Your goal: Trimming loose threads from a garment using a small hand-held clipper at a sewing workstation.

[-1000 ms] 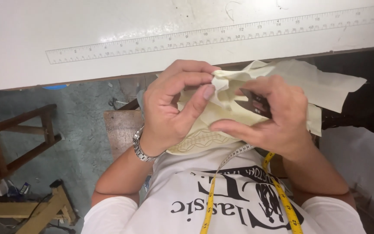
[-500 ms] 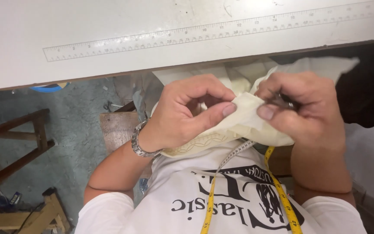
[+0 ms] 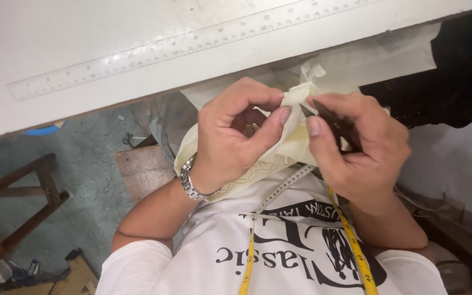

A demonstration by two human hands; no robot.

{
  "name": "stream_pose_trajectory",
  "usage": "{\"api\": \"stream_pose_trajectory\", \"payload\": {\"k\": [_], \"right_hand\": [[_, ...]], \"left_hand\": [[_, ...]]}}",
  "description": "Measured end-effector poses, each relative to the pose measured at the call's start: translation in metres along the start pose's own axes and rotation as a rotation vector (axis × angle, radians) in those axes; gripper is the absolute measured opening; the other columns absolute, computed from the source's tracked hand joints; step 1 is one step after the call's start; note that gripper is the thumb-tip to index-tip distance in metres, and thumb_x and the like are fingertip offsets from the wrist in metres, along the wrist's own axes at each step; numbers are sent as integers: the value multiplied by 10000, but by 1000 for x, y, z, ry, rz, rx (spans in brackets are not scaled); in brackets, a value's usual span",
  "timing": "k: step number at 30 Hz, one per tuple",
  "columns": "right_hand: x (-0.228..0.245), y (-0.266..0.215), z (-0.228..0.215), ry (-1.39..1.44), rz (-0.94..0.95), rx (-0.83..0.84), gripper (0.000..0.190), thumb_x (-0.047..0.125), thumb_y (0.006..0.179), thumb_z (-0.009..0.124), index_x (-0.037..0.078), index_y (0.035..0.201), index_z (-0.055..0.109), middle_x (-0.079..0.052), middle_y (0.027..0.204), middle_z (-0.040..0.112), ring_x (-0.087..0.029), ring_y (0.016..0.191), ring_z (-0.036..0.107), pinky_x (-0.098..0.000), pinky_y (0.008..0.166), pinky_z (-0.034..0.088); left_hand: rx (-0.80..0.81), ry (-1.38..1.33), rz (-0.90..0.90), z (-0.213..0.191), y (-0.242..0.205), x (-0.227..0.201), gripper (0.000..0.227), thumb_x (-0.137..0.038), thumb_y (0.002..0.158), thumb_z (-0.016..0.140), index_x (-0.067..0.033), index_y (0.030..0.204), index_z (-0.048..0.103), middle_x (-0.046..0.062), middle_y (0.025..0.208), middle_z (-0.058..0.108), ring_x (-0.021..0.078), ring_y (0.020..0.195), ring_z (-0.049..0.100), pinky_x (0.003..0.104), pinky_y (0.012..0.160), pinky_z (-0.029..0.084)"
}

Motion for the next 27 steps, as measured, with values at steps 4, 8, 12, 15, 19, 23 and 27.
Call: {"api": "stream_pose_trajectory", "payload": {"k": [4, 8, 12, 15, 19, 23, 27], "right_hand": [[-4, 1, 6, 25, 73, -13, 167, -25, 1247, 851, -102, 1393, 827, -167, 1112, 850, -136, 769, 639, -274, 708, 526], [-7, 5, 7, 32, 77, 4, 166, 11, 1252, 858, -85, 1385, 836, -152, 1127, 867, -134, 786, 658, -272, 725, 540], [-9, 8, 6, 29, 52, 24, 182, 5, 1236, 874, -94, 1386, 846, -164, 1161, 873, -172, 841, 700, -300, 759, 554], [-9, 8, 7, 14, 41, 27, 187, 5, 1231, 882, -100, 1382, 850, -179, 1188, 880, -189, 865, 719, -313, 776, 568], [-10, 9, 9, -9, 57, 32, 188, 38, 1237, 888, -70, 1388, 858, -155, 1182, 889, -176, 854, 713, -310, 769, 570], [-18, 4, 16, 48, 45, -17, 183, 34, 1246, 871, -74, 1387, 828, -170, 1140, 879, -158, 815, 702, -290, 726, 564], [-30, -3, 32, 45, 43, -109, 211, 82, 1254, 865, -84, 1382, 834, -187, 1134, 849, -158, 774, 668, -292, 685, 534]], "left_hand": [[-13, 46, 6, 1, -2, 0, 102, -67, 1178, 874, -54, 1270, 833, 100, 1198, 825, 185, 1021, 803, 257, 752, 705], [-14, 50, 10, 0, -1, 1, 103, -56, 1190, 863, -67, 1288, 834, 90, 1219, 835, 181, 1038, 809, 249, 757, 708], [-17, 74, 13, -1, -1, 0, 90, -72, 1193, 858, -73, 1282, 841, 83, 1215, 846, 184, 1039, 807, 268, 769, 683], [-22, 77, 14, -2, -1, 0, 109, -98, 1197, 860, -75, 1301, 843, 83, 1220, 847, 184, 1056, 816, 262, 782, 695], [-21, 101, 12, -3, 0, 0, 92, -79, 1197, 856, -83, 1289, 846, 72, 1206, 848, 169, 1030, 804, 256, 759, 675], [-29, 72, 16, -2, -1, 1, 55, -106, 1196, 850, -84, 1242, 829, 64, 1145, 804, 170, 970, 739, 281, 752, 604], [-56, 16, -20, 2, -3, 2, 56, -117, 1191, 853, -78, 1186, 813, 53, 1070, 773, 149, 898, 674, 291, 752, 559]]}}
Point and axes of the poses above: each hand's wrist, its own y-axis towards the middle knuckle, its own z-axis out of the palm, x = y × z, the point moved 3 cm from there along y, towards the middle knuckle
